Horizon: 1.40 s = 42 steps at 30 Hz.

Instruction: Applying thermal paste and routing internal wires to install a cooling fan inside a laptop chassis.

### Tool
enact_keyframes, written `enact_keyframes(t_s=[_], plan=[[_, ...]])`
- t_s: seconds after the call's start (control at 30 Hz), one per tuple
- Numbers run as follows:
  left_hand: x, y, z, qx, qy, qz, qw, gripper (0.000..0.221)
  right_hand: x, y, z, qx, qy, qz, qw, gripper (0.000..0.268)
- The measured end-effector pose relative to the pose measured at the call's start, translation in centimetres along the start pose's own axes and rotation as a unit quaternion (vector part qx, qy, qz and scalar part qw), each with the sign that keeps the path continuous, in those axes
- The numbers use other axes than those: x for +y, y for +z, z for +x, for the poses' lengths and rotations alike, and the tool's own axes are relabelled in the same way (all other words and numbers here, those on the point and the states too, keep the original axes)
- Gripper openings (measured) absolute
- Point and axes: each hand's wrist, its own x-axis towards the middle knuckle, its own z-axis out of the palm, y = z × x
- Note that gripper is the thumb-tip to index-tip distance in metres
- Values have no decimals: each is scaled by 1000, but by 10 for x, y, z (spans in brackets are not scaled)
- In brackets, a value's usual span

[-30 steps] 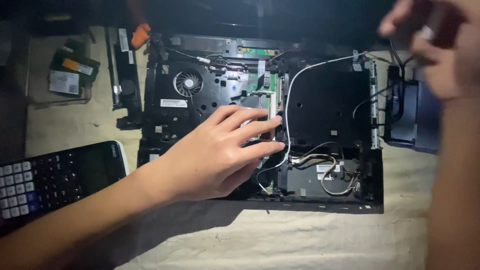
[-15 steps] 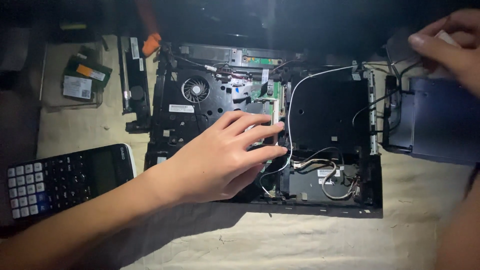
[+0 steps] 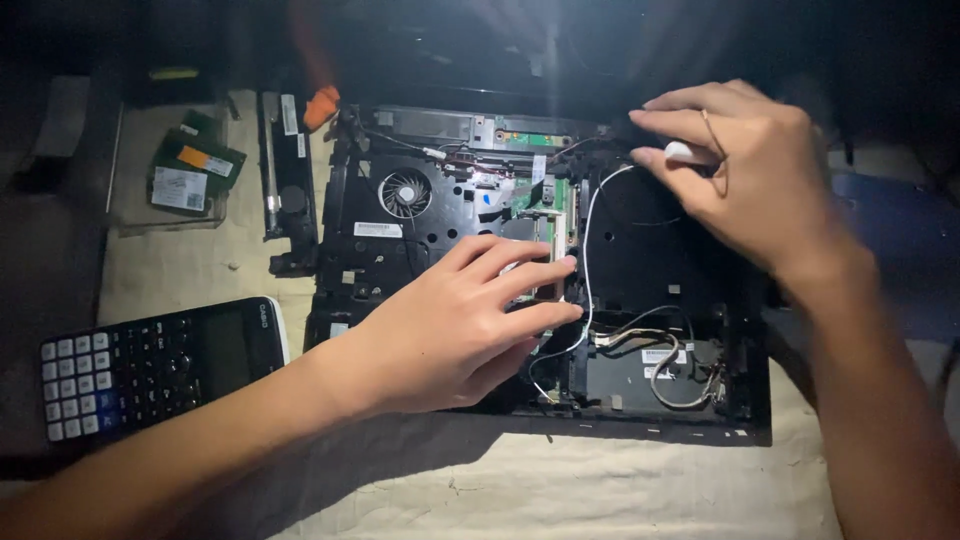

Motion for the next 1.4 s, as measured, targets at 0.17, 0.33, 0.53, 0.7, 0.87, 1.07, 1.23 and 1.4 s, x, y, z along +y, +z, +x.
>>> enact_keyframes(t_s=[0.17, 0.33, 0.53, 0.7, 0.87, 1.07, 1.23, 1.4], plan=[[0, 0, -1, -2, -2, -4, 1000, 30, 2, 10, -3, 14, -34, 6, 999, 23], [0, -1, 1, -2, -3, -5, 1000, 30, 13, 17, -9, -32, -11, -37, 999, 58], [-1, -2, 1, -13, -4, -5, 1000, 32, 23, 11, -9, -15, -65, 7, 998, 63], [-2, -1, 1, -13, -6, -6, 1000, 34, 24, 19, -11, 23, -73, 33, 997, 50], [-1, -1, 2, -17, -6, -9, 1000, 33, 27, 16, -12, 23, -81, 47, 995, 51], [-2, -2, 1, -10, -10, -12, 1000, 31, 20, 20, -7, 25, -85, 94, 992, 59], [-1, -1, 1, 0, -10, -15, 1000, 29, 20, 17, -9, 13, -51, 27, 998, 40], [-2, 0, 0, -14, -10, -12, 1000, 38, 22, 12, -6, -15, -57, 81, 995, 49]])
